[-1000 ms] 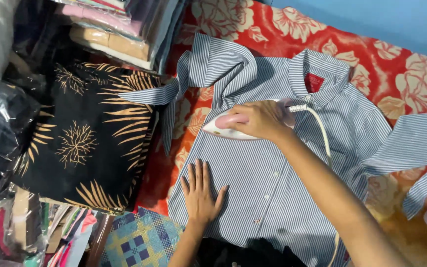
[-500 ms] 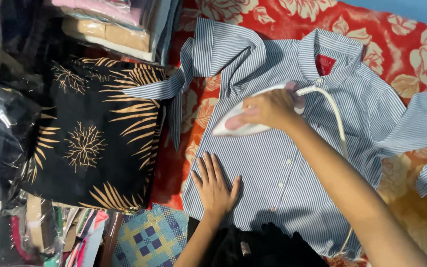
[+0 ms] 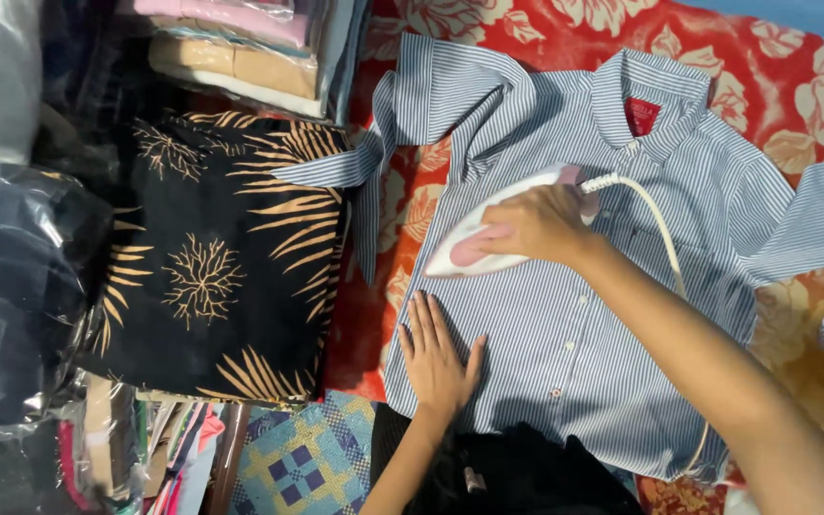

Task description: The person irons a blue and white striped shirt on a floral-patterned surface. They smooth the fabric with their hands, use a spray bottle to mist the shirt, and iron the front, collar, and back sections with a pink iron.

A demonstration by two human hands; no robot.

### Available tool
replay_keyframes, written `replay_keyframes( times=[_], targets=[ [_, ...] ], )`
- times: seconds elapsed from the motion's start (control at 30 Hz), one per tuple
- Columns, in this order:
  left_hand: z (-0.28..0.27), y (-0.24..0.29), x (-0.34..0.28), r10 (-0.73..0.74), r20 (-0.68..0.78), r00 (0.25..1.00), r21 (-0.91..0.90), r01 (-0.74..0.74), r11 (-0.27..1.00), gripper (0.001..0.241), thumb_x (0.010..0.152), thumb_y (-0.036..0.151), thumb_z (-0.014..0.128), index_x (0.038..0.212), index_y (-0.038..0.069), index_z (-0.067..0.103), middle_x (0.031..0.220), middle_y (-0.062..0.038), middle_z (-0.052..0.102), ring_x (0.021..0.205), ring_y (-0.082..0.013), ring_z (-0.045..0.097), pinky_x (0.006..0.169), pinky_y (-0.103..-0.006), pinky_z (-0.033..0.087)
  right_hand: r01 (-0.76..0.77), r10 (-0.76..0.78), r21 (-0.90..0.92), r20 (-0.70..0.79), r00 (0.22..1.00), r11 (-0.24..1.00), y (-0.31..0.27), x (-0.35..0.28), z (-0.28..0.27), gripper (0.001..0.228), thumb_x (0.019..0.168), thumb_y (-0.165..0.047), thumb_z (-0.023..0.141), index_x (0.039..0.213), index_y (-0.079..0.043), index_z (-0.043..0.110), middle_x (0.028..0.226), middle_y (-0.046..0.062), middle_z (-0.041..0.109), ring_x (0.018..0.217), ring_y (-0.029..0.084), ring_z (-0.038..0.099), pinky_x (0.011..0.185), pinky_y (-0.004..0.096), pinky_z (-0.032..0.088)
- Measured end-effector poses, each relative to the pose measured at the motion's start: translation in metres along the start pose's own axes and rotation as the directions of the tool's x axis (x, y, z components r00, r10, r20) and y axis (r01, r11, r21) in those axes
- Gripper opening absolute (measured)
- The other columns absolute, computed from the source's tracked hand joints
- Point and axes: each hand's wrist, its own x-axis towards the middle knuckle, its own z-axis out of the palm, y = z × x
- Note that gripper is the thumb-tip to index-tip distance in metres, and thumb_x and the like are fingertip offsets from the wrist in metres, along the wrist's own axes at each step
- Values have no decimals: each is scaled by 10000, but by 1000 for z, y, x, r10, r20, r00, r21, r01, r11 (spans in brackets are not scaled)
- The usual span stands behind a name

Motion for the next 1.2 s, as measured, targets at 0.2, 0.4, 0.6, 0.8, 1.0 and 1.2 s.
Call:
replay_keyframes(
  times=[0.2,0.4,0.6,0.8,1.0,1.2],
  targets=[
    [-12,-33,-10,66,-45,997,-6,-66,998,948,965,654,453,1609,-1,221,1692,-182,214,1569,-311,191,1209,-523,189,-147,139,-174,-57,989,974,-14,7,-3,352,878,-637,723,825,-294,662,624,-6,677,662,229,728,570,355,512],
    [10,-47,-16,20,-232,972,-300,-91,950,949,940,482,544,1554,-122,145,1634,-336,209,1477,-448,314,1178,-527,277,-487,493,-92,258,831,869,-81,7,-4,437,869,-674,632,1053,-281,582,764,134,732,830,376,746,737,472,534],
    [-22,-36,-7,-131,-330,935,-587,-94,804,669,1056,382,390,1513,-77,222,1621,-300,288,1467,-467,385,1174,-521,341,-756,565,162,570,596,634,-113,-23,-42,678,934,-179,600,1525,-269,279,1079,130,651,597,240,579,492,375,387],
    [-20,-15,65,-147,-316,937,-568,-63,821,503,1013,306,458,1397,-19,447,1530,-234,406,1373,-434,439,1100,-543,325,-889,869,313,262,420,335,-80,-67,-49,680,926,-199,672,1539,-237,380,1296,214,641,999,379,668,753,449,527],
    [-7,44,187,379,-320,869,-527,-495,691,540,860,-105,551,1391,-29,492,1387,-253,538,1360,-433,493,1180,-491,354,-811,890,463,96,446,357,-54,-53,-38,588,971,-240,608,1519,-146,415,893,240,710,862,438,702,796,504,535],
    [11,55,295,579,104,809,83,-587,805,597,1009,242,450,1593,163,352,1613,-55,441,1512,-242,354,1270,-566,47,-752,911,532,-106,398,390,-17,-38,-22,552,934,-239,661,1463,-137,542,1026,274,724,803,402,723,749,487,579]
  ],
)
